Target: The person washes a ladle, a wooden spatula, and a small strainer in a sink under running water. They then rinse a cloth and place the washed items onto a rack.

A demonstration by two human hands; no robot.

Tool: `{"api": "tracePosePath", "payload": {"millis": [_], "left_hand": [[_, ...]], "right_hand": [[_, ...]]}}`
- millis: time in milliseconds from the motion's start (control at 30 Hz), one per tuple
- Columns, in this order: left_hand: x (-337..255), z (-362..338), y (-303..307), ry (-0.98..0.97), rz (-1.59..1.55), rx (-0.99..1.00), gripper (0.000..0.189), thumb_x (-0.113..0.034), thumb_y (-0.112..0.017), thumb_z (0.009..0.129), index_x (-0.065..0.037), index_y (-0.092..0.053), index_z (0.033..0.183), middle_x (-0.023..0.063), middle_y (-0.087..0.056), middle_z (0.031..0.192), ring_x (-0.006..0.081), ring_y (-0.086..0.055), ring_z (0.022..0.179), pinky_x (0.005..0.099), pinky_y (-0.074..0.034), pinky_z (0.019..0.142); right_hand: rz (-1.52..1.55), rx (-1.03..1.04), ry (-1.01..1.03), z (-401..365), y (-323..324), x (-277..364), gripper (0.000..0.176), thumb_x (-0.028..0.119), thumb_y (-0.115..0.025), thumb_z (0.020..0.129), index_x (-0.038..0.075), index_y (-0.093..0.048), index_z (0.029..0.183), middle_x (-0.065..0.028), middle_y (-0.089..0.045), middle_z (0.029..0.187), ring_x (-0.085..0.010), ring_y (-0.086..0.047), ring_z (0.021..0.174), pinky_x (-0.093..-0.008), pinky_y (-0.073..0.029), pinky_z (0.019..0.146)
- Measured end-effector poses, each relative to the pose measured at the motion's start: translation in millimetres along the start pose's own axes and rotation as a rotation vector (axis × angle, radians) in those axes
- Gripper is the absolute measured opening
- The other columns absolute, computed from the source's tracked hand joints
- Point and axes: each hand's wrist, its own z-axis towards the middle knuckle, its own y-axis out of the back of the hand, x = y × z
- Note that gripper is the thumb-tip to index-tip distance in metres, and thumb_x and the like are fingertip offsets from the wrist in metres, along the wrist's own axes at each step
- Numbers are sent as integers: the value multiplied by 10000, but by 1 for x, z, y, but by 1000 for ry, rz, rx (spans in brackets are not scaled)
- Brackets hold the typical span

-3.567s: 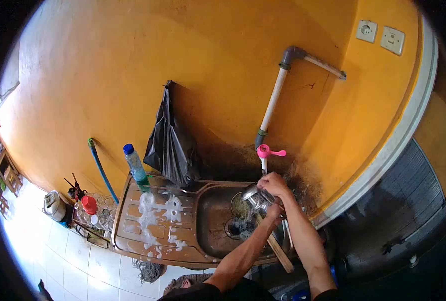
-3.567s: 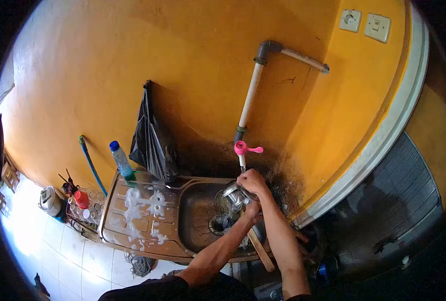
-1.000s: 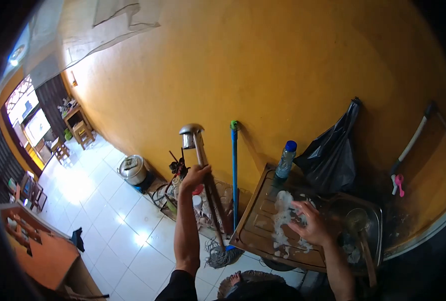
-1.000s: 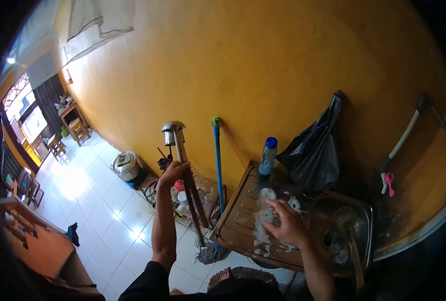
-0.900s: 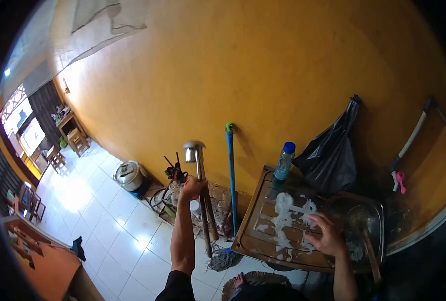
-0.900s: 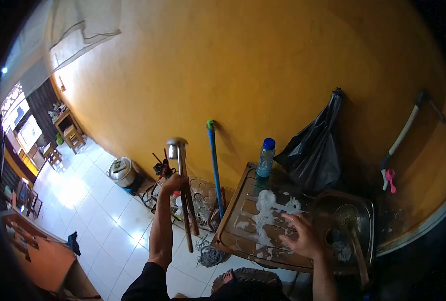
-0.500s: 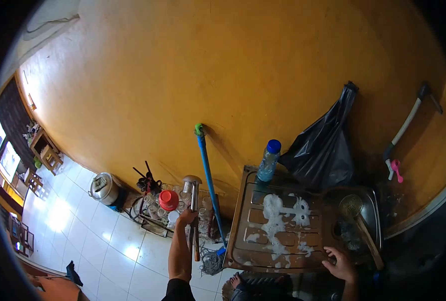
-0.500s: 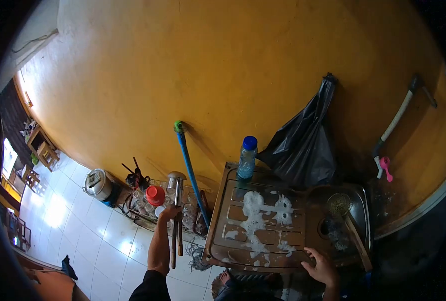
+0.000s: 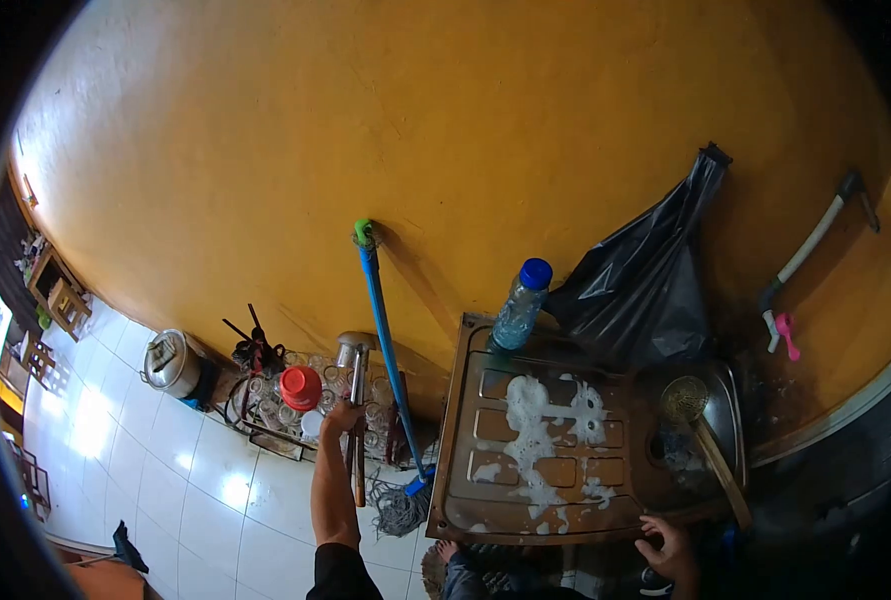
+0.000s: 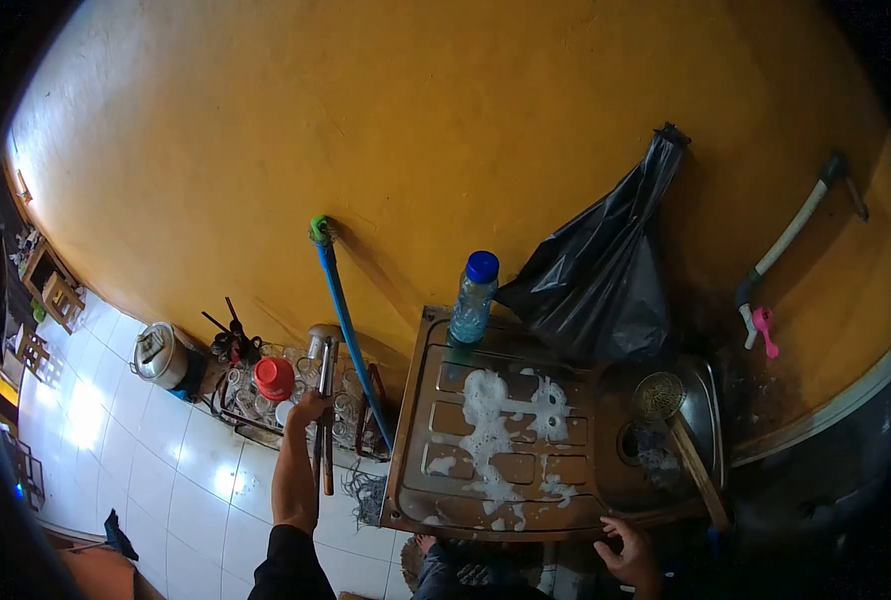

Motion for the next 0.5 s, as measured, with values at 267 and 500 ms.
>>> {"api": "tracePosePath", "payload": {"millis": [267, 500], "left_hand": [[26, 18, -25, -31, 55, -227, 250, -195, -563, 634, 9, -510, 766, 132, -543, 614, 251, -543, 593, 349, -418, 540], [12, 5, -48, 1, 258, -587, 398, 27, -424, 609, 32, -380, 1004, 221, -400, 941, 374, -391, 894, 396, -331, 782]], "right_hand": [[-38, -15, 14, 1, -1, 7, 394, 186, -587, 652, 12, -480, 988, -136, -540, 817, -242, -522, 777, -331, -408, 692], [-38, 20, 35, 3, -3, 6, 390, 177, -583, 664, 23, -470, 1004, -133, -539, 821, -235, -524, 778, -321, -409, 682]]}}
